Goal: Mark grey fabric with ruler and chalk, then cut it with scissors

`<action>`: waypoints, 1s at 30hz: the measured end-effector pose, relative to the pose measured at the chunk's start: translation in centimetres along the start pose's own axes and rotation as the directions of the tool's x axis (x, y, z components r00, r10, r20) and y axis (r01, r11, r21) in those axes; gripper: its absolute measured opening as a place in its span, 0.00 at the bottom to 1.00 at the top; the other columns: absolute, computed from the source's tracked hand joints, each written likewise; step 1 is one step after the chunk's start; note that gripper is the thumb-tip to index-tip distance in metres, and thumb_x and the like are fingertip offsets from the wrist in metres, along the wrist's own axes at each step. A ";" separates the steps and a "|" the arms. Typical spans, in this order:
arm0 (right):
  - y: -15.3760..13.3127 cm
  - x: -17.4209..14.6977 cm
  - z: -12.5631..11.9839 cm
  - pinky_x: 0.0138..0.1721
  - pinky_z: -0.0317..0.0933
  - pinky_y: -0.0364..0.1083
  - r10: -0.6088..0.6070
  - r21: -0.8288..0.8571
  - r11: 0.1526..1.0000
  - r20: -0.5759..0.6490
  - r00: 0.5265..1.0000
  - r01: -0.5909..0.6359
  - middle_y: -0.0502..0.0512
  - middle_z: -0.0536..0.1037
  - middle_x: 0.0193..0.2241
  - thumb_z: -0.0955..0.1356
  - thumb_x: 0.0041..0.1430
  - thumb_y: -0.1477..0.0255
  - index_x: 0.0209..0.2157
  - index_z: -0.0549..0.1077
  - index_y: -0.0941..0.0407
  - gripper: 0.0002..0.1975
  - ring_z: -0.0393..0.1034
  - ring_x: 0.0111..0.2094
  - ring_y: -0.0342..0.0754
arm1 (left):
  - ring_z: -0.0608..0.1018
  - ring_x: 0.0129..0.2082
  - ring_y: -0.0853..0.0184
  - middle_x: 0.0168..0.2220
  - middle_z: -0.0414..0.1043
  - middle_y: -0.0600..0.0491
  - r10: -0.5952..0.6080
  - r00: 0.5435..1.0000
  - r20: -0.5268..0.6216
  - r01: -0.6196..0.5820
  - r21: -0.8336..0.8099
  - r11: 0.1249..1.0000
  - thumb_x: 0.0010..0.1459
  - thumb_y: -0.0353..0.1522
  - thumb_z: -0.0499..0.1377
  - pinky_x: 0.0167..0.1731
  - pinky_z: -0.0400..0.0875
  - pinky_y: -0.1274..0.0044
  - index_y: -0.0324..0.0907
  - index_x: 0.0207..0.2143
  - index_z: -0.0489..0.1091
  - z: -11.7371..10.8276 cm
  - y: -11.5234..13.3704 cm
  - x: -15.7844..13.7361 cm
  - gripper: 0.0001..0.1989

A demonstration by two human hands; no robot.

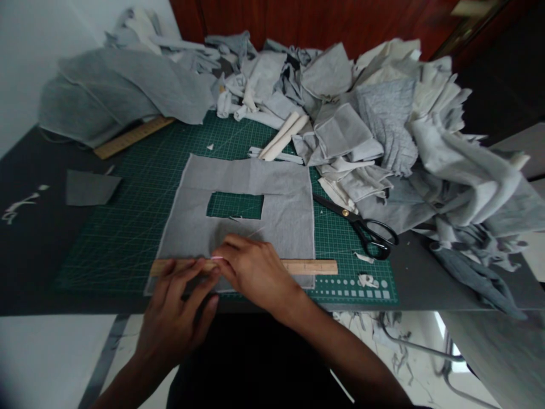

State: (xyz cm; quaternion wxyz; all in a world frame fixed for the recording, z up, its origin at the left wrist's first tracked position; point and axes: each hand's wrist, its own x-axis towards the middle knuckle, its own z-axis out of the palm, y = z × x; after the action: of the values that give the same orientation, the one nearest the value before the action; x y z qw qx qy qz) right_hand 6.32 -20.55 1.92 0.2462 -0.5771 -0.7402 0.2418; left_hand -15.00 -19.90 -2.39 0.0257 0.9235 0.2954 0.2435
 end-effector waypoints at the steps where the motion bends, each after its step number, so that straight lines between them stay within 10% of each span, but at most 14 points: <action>1: -0.1 0.1 -0.1 0.36 0.66 0.45 0.007 -0.010 1.000 0.012 1.000 -0.007 0.52 0.82 0.43 0.70 0.76 0.74 0.45 0.79 0.56 0.05 0.79 0.40 0.48 | 0.76 0.57 0.44 0.56 0.71 0.35 0.007 1.000 0.008 -0.008 0.007 1.000 0.69 0.28 0.59 0.63 0.67 0.45 0.36 0.58 0.72 -0.1 0.0 0.0 0.17; 30: 1.9 -2.3 -3.6 0.28 0.54 0.47 -0.016 -0.201 0.979 0.082 0.997 0.032 0.52 0.81 0.39 0.67 0.78 0.70 0.41 0.79 0.57 0.10 0.74 0.30 0.46 | 0.76 0.54 0.41 0.56 0.69 0.34 0.075 0.979 0.189 -0.091 0.082 0.992 0.74 0.35 0.56 0.56 0.75 0.43 0.36 0.57 0.73 -2.4 -0.2 2.0 0.16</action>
State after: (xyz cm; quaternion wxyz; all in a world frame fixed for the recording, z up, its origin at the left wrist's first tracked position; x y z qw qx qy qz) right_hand 10.53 -22.14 3.30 0.1594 -0.5799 -0.7772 0.1852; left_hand -14.80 -18.89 0.52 0.0011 0.9538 0.2637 0.1437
